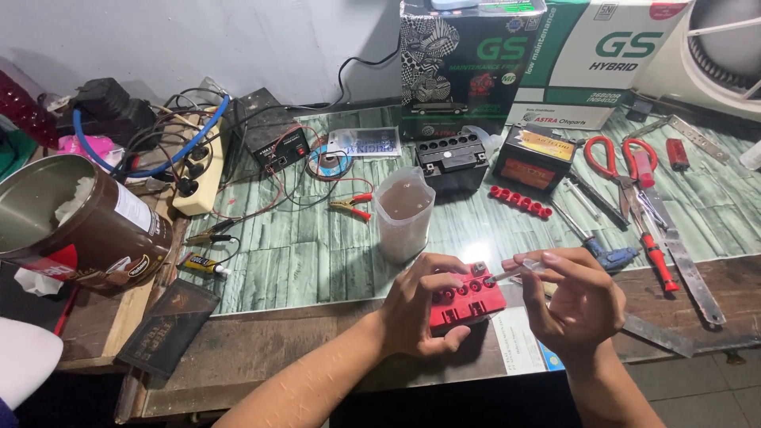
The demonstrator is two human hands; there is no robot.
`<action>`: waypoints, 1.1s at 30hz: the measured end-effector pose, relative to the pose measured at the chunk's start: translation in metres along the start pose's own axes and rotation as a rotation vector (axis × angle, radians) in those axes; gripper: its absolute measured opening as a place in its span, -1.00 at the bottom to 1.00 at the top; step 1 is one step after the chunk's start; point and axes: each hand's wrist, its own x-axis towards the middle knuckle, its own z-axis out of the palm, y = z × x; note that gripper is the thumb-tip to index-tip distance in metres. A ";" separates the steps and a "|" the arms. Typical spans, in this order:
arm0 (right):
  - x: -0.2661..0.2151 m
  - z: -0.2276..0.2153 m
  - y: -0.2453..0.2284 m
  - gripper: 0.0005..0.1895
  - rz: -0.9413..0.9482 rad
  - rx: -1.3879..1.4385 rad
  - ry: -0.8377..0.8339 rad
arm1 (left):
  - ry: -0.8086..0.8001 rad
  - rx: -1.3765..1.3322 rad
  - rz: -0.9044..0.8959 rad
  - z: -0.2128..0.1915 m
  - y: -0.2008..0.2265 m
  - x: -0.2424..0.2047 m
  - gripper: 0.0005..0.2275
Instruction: Using a syringe to fill electrolyte into the individual cells of a small lead-acid battery.
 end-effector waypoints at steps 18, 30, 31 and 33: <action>0.013 0.000 -0.005 -0.71 0.087 0.050 -0.154 | 0.001 -0.024 -0.020 0.002 -0.004 -0.005 -0.50; -0.011 0.011 0.006 -0.61 0.170 0.058 -0.199 | -0.028 0.004 0.036 -0.002 -0.002 -0.001 -0.53; -0.013 0.011 0.008 -0.61 0.163 0.062 -0.198 | -0.026 0.011 0.038 -0.005 -0.001 0.001 -0.53; -0.015 0.012 0.013 -0.65 0.117 0.046 -0.214 | -0.060 -0.076 0.060 -0.009 -0.001 0.007 -0.54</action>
